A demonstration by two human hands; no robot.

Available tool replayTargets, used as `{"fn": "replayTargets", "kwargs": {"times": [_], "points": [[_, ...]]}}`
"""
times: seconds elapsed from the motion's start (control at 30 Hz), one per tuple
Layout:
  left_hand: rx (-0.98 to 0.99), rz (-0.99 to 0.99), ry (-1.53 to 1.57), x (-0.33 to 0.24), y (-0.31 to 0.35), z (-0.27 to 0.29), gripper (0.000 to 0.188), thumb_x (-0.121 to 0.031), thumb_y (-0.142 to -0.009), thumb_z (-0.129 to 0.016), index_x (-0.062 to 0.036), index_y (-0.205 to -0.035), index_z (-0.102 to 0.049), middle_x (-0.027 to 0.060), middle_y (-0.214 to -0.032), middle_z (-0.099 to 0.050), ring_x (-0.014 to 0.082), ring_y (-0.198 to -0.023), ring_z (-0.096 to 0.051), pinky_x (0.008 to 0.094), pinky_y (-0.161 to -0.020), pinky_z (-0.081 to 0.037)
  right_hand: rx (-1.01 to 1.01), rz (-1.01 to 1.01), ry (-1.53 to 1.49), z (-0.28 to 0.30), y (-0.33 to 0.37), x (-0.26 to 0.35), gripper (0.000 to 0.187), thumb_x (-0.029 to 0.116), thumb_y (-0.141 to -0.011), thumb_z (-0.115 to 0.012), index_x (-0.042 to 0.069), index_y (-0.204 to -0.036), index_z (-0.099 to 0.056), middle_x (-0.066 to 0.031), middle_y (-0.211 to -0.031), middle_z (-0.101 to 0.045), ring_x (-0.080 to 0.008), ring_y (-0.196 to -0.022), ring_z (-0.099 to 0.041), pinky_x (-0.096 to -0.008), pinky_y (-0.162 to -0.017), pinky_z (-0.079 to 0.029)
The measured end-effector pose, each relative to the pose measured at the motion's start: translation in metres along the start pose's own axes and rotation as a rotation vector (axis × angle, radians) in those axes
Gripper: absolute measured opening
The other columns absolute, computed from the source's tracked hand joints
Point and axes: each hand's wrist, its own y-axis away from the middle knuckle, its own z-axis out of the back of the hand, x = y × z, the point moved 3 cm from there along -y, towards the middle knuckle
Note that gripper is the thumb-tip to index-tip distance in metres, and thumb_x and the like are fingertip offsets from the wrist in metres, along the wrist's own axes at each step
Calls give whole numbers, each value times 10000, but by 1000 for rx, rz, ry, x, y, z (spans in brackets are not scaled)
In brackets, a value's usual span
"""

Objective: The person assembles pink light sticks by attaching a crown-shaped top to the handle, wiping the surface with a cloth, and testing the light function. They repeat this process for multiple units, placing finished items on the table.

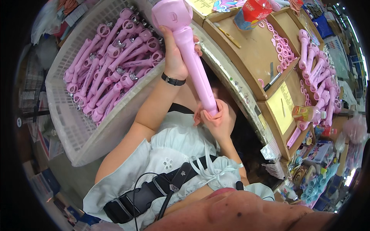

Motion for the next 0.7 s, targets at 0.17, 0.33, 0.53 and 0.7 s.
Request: {"fn": "replayTargets", "kwargs": {"times": [0.17,0.33,0.53,0.7], "points": [[250,177,371,2,-1,2,912,-795,-747,-384,7,-1172,-478,31,-785,-510,117,-576,-480,252,-544,-424,289,-374,-1221,-12,10,-19,491,368,-924,-462,-23,-1222,-452,-127,-1137,-549,-185,-1029,-555,-300,-892,-437],[156,153,146,-1,-4,3,812,-742,-804,-375,-10,-1133,-491,41,-759,-536,117,-549,-510,252,-505,-443,-26,-281,-786,0,2,-48,393,299,-957,-429,-32,-1161,-488,-105,-1047,-586,-180,-933,-597,-286,-821,-477],[243,264,-278,-12,4,-2,595,-614,-882,-410,-47,-1015,-534,92,-745,-610,151,-498,-580,261,-429,-480,-585,237,-625,54,-3,-10,444,319,-975,-404,-65,-1191,-461,-138,-1133,-562,-239,-1041,-560,-333,-873,-470],[368,467,-400,14,29,-21,483,-500,-919,-448,-50,-1075,-528,56,-815,-607,114,-583,-587,220,-481,-479,-325,799,589,39,-36,64,381,285,-800,-578,152,-1155,-616,-97,-1156,-569,-326,-1062,-518,-490,-927,-350]]}}
